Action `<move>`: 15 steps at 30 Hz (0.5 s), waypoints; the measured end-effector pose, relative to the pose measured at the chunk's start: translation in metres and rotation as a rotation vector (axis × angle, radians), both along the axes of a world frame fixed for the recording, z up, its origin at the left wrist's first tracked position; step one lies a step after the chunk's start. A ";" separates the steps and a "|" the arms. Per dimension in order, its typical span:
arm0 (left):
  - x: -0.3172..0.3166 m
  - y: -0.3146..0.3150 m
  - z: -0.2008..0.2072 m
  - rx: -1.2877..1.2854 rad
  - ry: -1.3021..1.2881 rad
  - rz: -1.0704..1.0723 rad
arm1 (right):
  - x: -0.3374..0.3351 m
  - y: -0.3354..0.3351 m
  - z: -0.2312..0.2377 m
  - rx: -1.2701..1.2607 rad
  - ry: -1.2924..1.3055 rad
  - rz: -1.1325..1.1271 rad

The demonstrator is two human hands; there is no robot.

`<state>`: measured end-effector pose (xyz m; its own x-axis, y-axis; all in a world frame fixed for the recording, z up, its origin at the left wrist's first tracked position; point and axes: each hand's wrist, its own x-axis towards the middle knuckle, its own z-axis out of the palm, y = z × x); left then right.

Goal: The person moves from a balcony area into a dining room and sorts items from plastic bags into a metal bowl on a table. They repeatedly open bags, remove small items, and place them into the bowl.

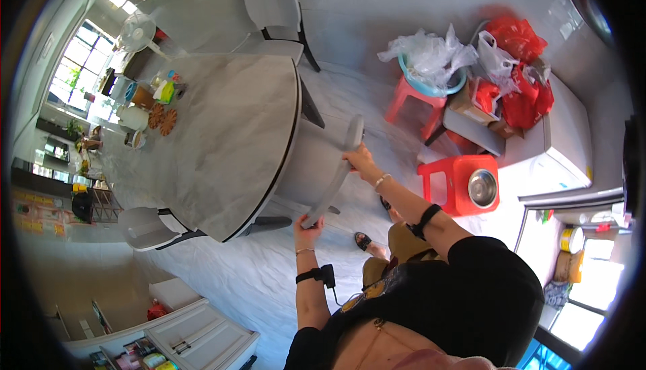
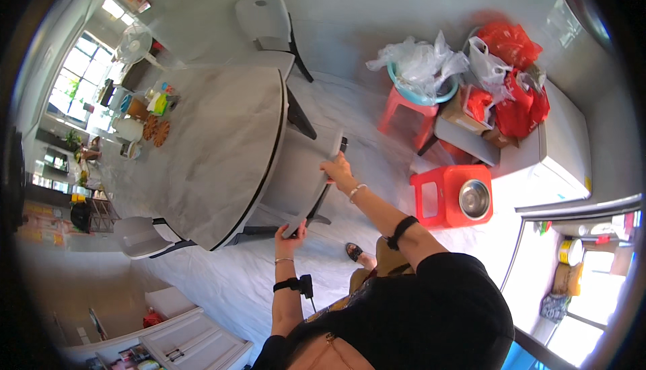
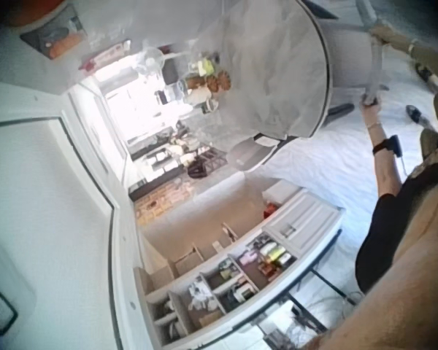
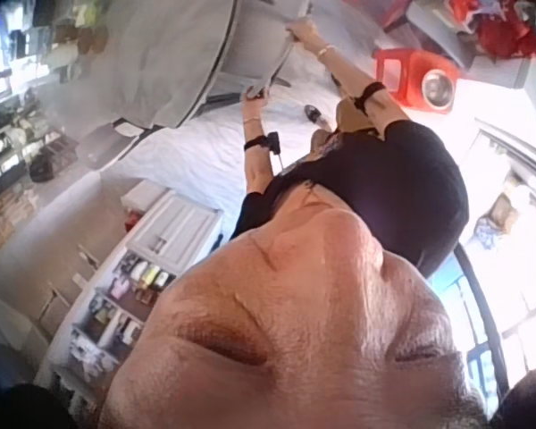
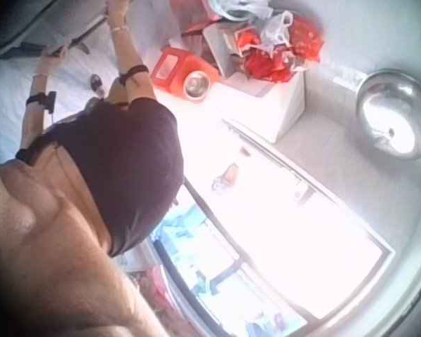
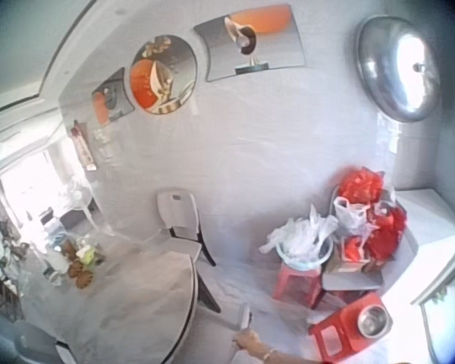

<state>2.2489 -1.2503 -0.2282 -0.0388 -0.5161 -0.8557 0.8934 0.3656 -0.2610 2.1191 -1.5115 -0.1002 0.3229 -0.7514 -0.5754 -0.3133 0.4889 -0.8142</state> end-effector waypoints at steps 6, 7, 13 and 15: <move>0.001 -0.005 0.002 -0.059 0.080 -0.015 | -0.054 -0.009 -0.016 0.118 -0.304 0.225; 0.000 -0.006 0.004 0.001 0.063 -0.024 | -0.076 -0.009 -0.028 0.123 -0.369 0.261; 0.005 0.007 -0.002 0.041 -0.001 -0.169 | -0.272 -0.006 -0.177 0.226 -0.323 -0.050; 0.004 0.022 -0.007 0.253 -0.499 -0.372 | -0.342 -0.011 -0.229 0.697 -0.302 -0.888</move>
<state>2.2528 -1.2283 -0.2348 0.2562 -0.3261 -0.9100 0.9631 0.0053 0.2692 1.7773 -1.5225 -0.3294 0.0367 -0.3332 -0.9421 0.5238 0.8093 -0.2658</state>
